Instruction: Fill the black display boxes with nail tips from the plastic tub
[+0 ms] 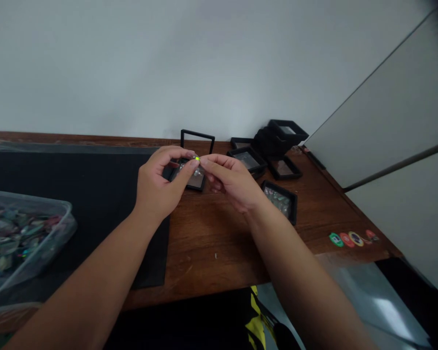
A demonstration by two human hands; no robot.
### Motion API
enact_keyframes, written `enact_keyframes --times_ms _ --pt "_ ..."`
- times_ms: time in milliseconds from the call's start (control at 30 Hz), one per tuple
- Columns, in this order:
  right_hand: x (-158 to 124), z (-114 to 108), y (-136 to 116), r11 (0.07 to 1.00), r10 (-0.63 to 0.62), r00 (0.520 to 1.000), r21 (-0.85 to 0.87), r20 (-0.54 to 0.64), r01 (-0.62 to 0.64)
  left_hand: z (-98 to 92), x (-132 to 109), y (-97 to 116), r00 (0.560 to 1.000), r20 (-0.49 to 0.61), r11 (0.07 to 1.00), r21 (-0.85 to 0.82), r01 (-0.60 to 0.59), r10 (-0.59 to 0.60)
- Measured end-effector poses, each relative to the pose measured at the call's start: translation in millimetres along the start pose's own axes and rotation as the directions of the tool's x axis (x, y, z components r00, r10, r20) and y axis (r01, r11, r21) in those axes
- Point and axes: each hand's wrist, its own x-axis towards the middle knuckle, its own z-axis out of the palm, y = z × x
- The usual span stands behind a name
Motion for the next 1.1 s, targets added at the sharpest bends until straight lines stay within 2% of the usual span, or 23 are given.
enact_keyframes --times_ms 133,400,667,1100 --pt "-1 1 -1 1.000 -0.001 1.000 0.018 -0.004 0.001 0.2 -1 -3 1.000 0.006 1.000 -0.018 0.016 -0.016" --pt "-1 1 -1 0.999 0.018 1.000 0.040 0.011 -0.019 -1.0 -3 -6 0.988 0.044 0.986 0.067 -0.150 0.148" --pt "-1 -4 -2 0.999 0.026 0.999 0.023 0.026 -0.026 -5.2 3 -14 0.977 0.118 0.984 -0.044 -0.171 0.175" --pt "1 -4 -1 0.998 0.061 0.998 0.020 0.015 -0.061 -14.3 6 -13 0.969 0.197 0.981 0.091 -0.171 0.150"
